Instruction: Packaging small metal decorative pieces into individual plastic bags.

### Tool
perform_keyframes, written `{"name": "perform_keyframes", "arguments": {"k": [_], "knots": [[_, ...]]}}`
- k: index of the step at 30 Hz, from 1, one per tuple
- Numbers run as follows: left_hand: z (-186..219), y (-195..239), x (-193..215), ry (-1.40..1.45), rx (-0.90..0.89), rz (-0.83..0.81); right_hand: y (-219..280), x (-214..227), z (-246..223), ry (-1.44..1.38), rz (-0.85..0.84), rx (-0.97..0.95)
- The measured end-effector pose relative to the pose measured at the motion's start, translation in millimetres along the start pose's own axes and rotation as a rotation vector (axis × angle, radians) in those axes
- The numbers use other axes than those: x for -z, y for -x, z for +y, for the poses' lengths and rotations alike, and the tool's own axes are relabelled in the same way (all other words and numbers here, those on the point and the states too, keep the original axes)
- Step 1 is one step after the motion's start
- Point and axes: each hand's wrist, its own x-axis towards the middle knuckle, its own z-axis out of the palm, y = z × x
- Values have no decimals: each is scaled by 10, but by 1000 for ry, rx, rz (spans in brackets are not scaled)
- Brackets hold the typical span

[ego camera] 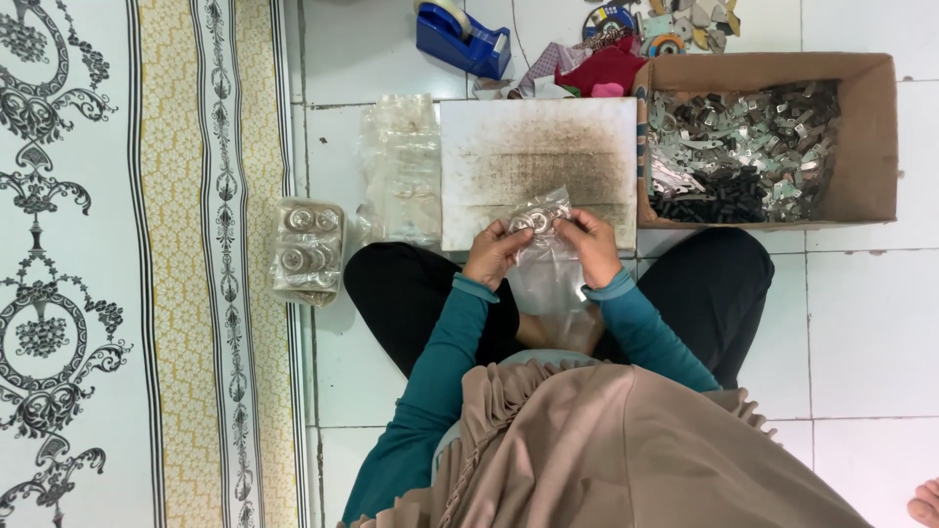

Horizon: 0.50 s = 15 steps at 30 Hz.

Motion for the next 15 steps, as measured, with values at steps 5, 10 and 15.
{"name": "perform_keyframes", "arguments": {"k": [5,10,15], "knots": [[-416,-698,495,-301,-121,109,-251,43,373,-131,-24,-238],[-8,-1051,424,-638,-214,201,-516,-281,-121,-61,-50,-209],[566,-791,118,-1142,-508,362,-1110,-199,-45,456,-108,13]]}}
